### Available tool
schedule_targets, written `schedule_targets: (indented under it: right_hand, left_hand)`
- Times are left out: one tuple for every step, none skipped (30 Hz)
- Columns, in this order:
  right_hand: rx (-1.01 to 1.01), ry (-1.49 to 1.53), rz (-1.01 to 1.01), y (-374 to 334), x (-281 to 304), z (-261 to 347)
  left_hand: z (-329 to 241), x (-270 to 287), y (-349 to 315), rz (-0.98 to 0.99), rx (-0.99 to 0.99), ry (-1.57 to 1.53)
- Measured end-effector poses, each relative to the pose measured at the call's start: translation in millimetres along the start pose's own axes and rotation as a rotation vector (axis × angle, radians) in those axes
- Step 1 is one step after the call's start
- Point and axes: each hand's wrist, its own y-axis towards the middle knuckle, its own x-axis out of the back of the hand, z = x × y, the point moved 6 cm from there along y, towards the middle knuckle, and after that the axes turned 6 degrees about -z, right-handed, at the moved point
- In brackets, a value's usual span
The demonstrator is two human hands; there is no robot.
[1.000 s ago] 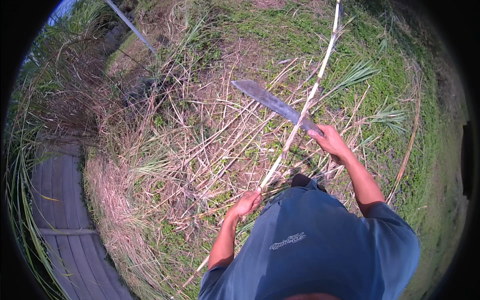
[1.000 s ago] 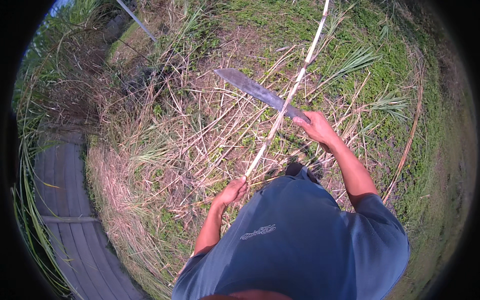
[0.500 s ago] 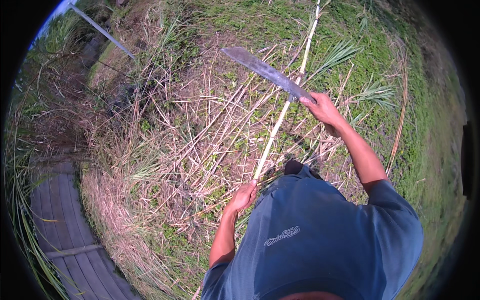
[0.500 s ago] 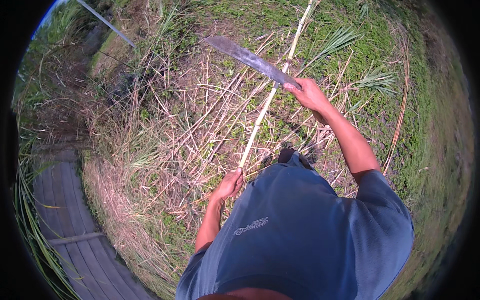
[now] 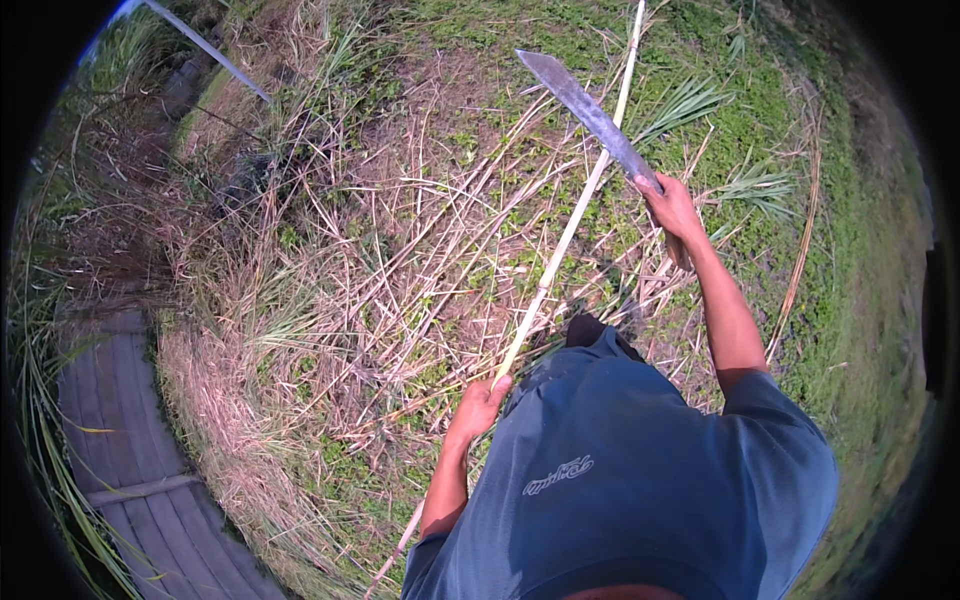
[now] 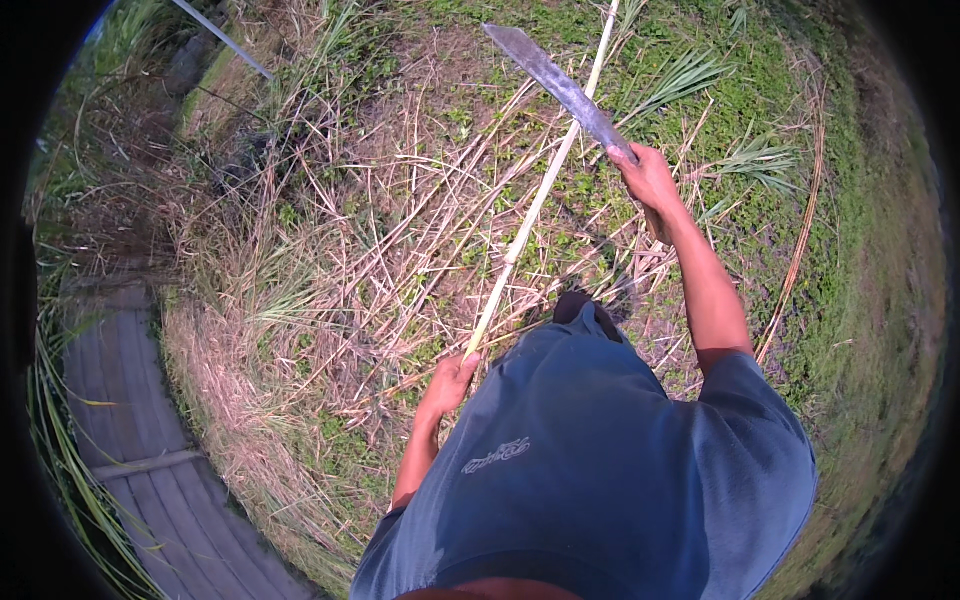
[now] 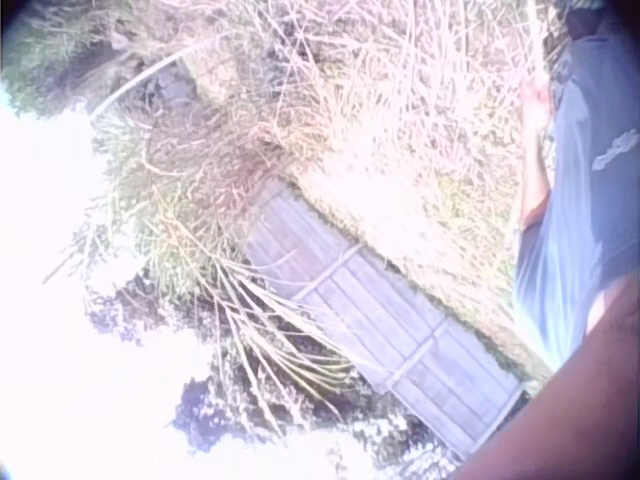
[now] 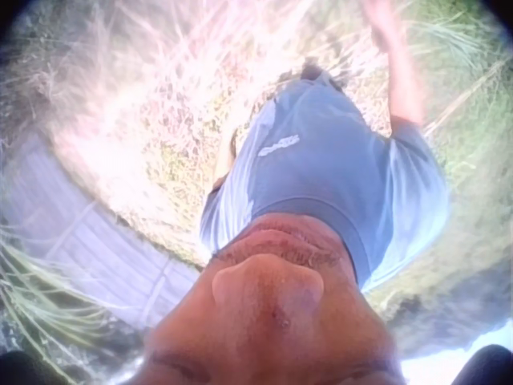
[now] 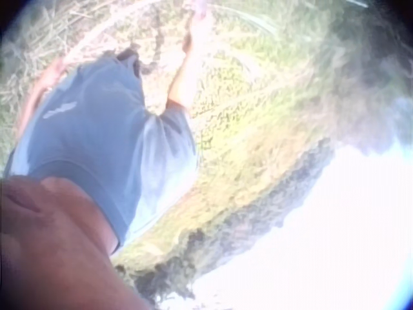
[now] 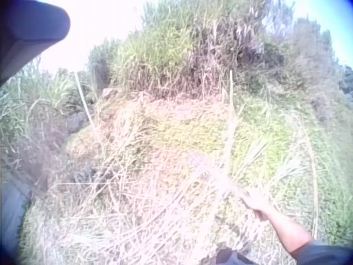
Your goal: The person uses a machete to cut long, thin sticks into smaller pieces. They hold the sticks with one hand and swing the machete with the other to sever the material, dropping the cut pieces onto the ground.
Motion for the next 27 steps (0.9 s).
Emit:
schedule_targets:
  right_hand:
    - [-0.007, 0.012, -0.009, 1.7, 4.2, 4.2]
    - [-0.015, 0.023, -0.019, 5.5, 8.4, 7.7]
    - [-0.021, 0.037, -0.033, 9.1, 13.3, 12.5]
    - [-0.008, 0.061, -0.03, 10.0, 15.9, 18.4]
    - [-0.002, 0.051, -0.012, 7.5, 15.9, 23.9]
    - [0.006, 0.036, 0.006, 4.7, 16.2, 30.2]
    - [0.015, 0.022, 0.025, 3.1, 16.8, 32.9]
    - [0.018, 0.013, 0.072, 5.2, 9.9, 21.3]
    - [-0.043, 0.054, 0.153, -3.9, 1.5, 22.7]
    - [0.006, -0.009, 0.167, -12.3, -6.0, 23.9]
    - [0.055, -0.072, 0.182, -22.4, -15.4, 24.7]
    - [0.052, -0.052, 0.247, -37.8, -28.5, 29.9]
    - [0.044, -0.034, 0.312, -57.5, -41.8, 37.1]
    - [0.052, -0.038, 0.394, -78.2, -56.2, 44.6]
    - [0.066, -0.042, 0.478, -96.1, -70.8, 50.9]
    - [0.141, -0.05, 0.532, -110.7, -91.5, 45.8]
    - [0.217, -0.056, 0.588, -124.8, -115.2, 37.3]
    - [0.279, -0.073, 0.602, -137.6, -130.6, 36.3]
    - [0.339, -0.089, 0.618, -150.2, -139.2, 41.8]
    - [0.31, -0.045, 0.67, -159.5, -140.8, 42.6]
    - [0.283, -0.044, 0.653, -156.5, -135.2, 46.5]
    - [0.256, -0.043, 0.646, -153.4, -128.9, 50.9]
    - [0.229, -0.042, 0.641, -148.1, -122.3, 55.9]
    - [0.202, 0.012, 0.622, -135.0, -110.6, 61.1]
    - [0.125, 0.017, 0.449, -122.2, -94.9, 62.5]
    - [0.066, -0.016, 0.359, -106.7, -82.4, 58.4]
    - [0.04, -0.027, 0.264, -93.8, -69.6, 62.3]
  left_hand:
    - [-0.1, 0.3, -1.9, 0.003, -0.02, -0.007]
    - [1.5, 1.2, -3.2, -0.004, -0.019, 0.007]
    - [1.9, 3.1, -2.6, -0.012, -0.022, 0.024]
    - [2.0, 5.0, -2.2, -0.019, -0.026, 0.04]
    - [2.0, 6.1, -2.7, -0.028, -0.023, 0.062]
    - [-0.8, 5.1, -3.4, -0.038, -0.022, 0.079]
    - [-4.3, 4.5, -3.1, -0.048, -0.021, 0.096]
    - [-8.5, 5.6, -2.1, -0.072, -0.022, 0.108]
    - [-8.3, 4.0, -0.5, -0.084, -0.025, 0.121]
    - [-9.6, 2.7, 3.4, -0.095, -0.031, 0.134]
    - [-11.3, 2.0, 7.7, -0.106, -0.037, 0.147]
    - [-13.4, 0.3, 12.7, -0.107, -0.047, 0.142]
    - [-17.4, -0.9, 17.7, -0.104, -0.057, 0.136]
    - [-22.6, -1.8, 24.5, -0.103, -0.07, 0.129]
    - [-28.5, -2.3, 31.9, -0.109, -0.082, 0.121]
    - [-31.8, -4.7, 37.7, -0.093, -0.056, 0.128]
    - [-35.0, -5.5, 41.6, -0.118, -0.069, 0.123]
    - [-38.1, -6.6, 45.9, -0.146, -0.083, 0.118]
    - [-39.5, -8.6, 47.7, -0.173, -0.095, 0.113]
    - [-37.2, -11.1, 49.4, -0.246, -0.146, 0.127]
    - [-37.2, -11.3, 50.4, -0.257, -0.138, 0.157]
    - [-35.6, -11.3, 47.3, -0.269, -0.119, 0.184]
    - [-33.2, -10.8, 44.1, -0.283, -0.1, 0.212]
    - [-30.4, -11.4, 40.5, -0.307, -0.078, 0.276]
    - [-28.5, -11.8, 38.3, -0.332, -0.085, 0.316]
    - [-26.2, -12.3, 36.8, -0.358, -0.091, 0.355]
    - [-25.0, -11.6, 36.1, -0.385, -0.098, 0.397]
